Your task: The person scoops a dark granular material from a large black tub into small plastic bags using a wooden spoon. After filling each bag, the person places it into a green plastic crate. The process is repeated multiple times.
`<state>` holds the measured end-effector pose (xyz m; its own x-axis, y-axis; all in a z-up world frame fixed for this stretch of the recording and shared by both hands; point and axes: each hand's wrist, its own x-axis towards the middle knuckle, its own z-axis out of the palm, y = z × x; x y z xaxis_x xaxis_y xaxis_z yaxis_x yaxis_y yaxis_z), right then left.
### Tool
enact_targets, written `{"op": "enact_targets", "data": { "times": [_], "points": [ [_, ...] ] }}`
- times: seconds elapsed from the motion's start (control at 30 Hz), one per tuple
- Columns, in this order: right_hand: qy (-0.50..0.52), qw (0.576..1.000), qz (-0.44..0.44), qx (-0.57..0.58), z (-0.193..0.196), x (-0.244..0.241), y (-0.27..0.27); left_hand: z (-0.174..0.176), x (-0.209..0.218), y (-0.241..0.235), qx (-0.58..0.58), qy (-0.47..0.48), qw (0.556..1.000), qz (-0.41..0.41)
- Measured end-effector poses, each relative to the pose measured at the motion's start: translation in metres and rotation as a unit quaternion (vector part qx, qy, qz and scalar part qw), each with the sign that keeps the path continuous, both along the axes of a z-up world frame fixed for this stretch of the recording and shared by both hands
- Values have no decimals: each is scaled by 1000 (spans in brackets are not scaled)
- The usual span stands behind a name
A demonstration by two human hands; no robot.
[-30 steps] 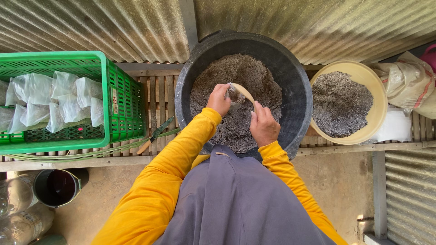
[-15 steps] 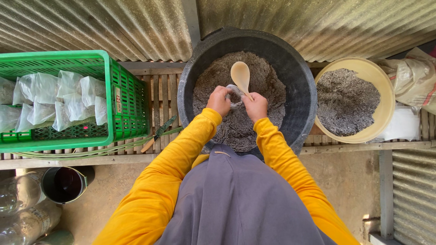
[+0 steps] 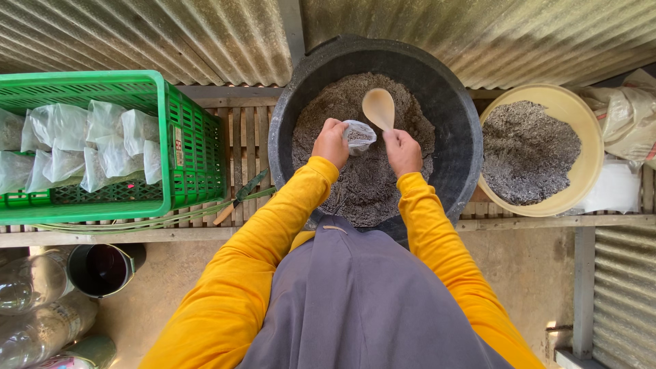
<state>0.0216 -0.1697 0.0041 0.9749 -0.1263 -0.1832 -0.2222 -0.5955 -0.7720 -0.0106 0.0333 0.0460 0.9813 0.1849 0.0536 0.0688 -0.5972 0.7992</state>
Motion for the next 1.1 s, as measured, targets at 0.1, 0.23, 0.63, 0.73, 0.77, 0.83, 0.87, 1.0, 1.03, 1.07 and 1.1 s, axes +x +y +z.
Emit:
{"op": "enact_targets", "data": {
  "times": [0.1, 0.23, 0.63, 0.73, 0.77, 0.83, 0.87, 1.0, 1.03, 1.07, 1.1],
  "points": [
    [91, 984, -9, -154, -32, 1, -27, -1, 3, -3, -3, 12, 1000, -7],
    [163, 942, 57, -287, -86, -16, -40, -2, 3, -4, -14, 32, 999, -8],
    [239, 951, 106, -166, -134, -81, -43, -26, 0, 2, -20, -46, 998, -28],
    [296, 950, 66, -71, -132, -89, -59, -27, 0, 1, -28, -51, 998, -35],
    [288, 956, 51, -20, -131, -91, -65, -26, 0, 1, -28, -51, 998, -38],
    [269, 959, 20, 83, -127, -95, -80, -25, 2, -1, -35, -53, 997, -47],
    [236, 964, 9, 124, -123, -97, -87, -24, 3, -2, -41, -56, 996, -53],
    [174, 955, -29, 237, -87, -99, -112, -18, 5, -8, -63, -26, 995, -69],
    [177, 950, -39, 254, -73, -99, -117, -17, 5, -9, -63, -24, 995, -70],
    [165, 952, -37, 257, -59, -97, -121, -16, 6, -10, -63, -22, 995, -72],
    [153, 953, -35, 259, -44, -94, -123, -15, 6, -11, -63, -19, 995, -74]
  ]
}}
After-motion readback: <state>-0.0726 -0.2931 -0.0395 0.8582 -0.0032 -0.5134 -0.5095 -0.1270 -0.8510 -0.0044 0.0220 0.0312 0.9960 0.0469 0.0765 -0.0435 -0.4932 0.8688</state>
